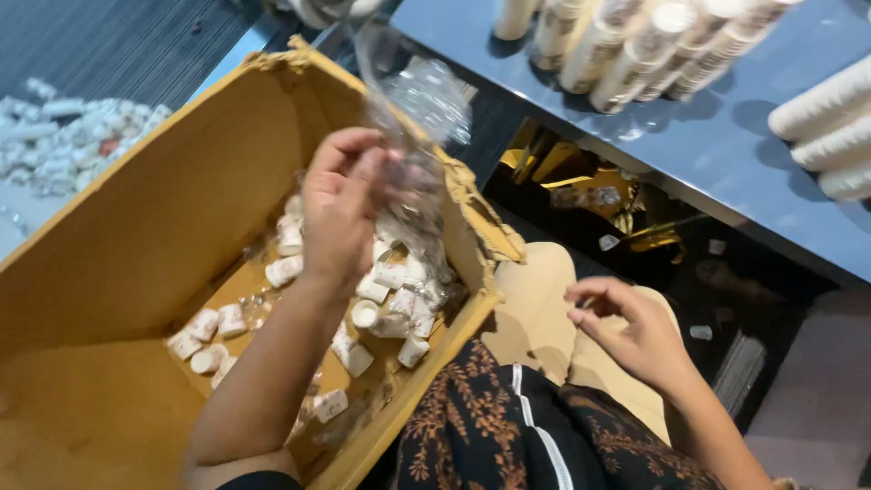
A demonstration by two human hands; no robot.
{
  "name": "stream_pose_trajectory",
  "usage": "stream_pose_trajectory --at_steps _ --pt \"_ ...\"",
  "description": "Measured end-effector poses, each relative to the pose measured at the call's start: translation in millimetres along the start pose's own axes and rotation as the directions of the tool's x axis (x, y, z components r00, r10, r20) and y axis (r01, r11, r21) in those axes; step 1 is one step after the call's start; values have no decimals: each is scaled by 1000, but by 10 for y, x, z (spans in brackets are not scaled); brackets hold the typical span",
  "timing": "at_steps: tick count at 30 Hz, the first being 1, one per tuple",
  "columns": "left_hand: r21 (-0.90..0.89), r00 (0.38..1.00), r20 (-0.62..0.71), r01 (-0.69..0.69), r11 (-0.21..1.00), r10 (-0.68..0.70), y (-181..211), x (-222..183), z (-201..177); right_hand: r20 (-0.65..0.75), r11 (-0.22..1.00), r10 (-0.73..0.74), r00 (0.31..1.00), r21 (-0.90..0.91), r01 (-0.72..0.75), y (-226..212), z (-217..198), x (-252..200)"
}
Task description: The person picks up stacks of paper cups from a table, places them into clear plastic bags, and then puts the filled bags into large cardboard boxes. They also reach into boxes on the floor to sort or add individual paper cups.
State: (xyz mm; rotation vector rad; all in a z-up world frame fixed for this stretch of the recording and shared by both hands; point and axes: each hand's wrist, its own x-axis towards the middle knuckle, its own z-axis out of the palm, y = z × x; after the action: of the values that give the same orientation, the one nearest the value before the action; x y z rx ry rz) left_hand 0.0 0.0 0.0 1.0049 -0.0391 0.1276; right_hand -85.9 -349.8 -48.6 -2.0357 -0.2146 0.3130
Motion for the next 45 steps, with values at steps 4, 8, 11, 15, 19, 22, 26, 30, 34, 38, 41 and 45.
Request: stream_pose_trajectory --at_steps 4,8,11,15,19,22,26,30,34,38,41,45 --pt "213 919 361 86 973 -161 -425 -5 981 -253 969 -152 955 151 194 -300 -304 -20" --pt "528 805 541 -100 844 -243 -806 -85 1654 -492 853 -360 793 172 493 -115 -545 -222" --pt "597 754 581 -139 790 -307 -1060 -121 1907 -592 859 -298 749 175 480 489 -687 -427" --pt "540 573 606 213 814 -552 -1309 -32 2101 -588 754 -33 808 517 406 784 -874 -647" --pt "405 514 681 329 853 -522 -1700 73 2215 -488 524 57 871 757 390 688 -891 -747" --pt "371 405 802 237 898 -439 -1843 6 2364 -417 373 132 899 861 345 777 -783 -656" --pt "410 343 811 246 878 -474 -2213 69 2409 -546 423 203 813 798 430 1003 -726 -578" --pt "569 278 756 168 805 -592 -2220 205 2669 -609 527 255 751 739 420 1015 -846 -540" --pt "509 299 853 -295 809 -427 -1980 260 3093 -654 600 210 727 673 432 1616 -1030 -409" --pt "353 322 905 -207 912 -278 -2312 524 3223 -622 528 240 746 728 437 1263 -1354 -366" --pt "368 506 764 167 915 -400 -2499 771 3340 -601 460 142 786 743 486 850 -1623 -252" --pt "310 615 604 404 860 -507 -2759 1140 3440 -611 402 51 790 736 544 847 -1850 144"
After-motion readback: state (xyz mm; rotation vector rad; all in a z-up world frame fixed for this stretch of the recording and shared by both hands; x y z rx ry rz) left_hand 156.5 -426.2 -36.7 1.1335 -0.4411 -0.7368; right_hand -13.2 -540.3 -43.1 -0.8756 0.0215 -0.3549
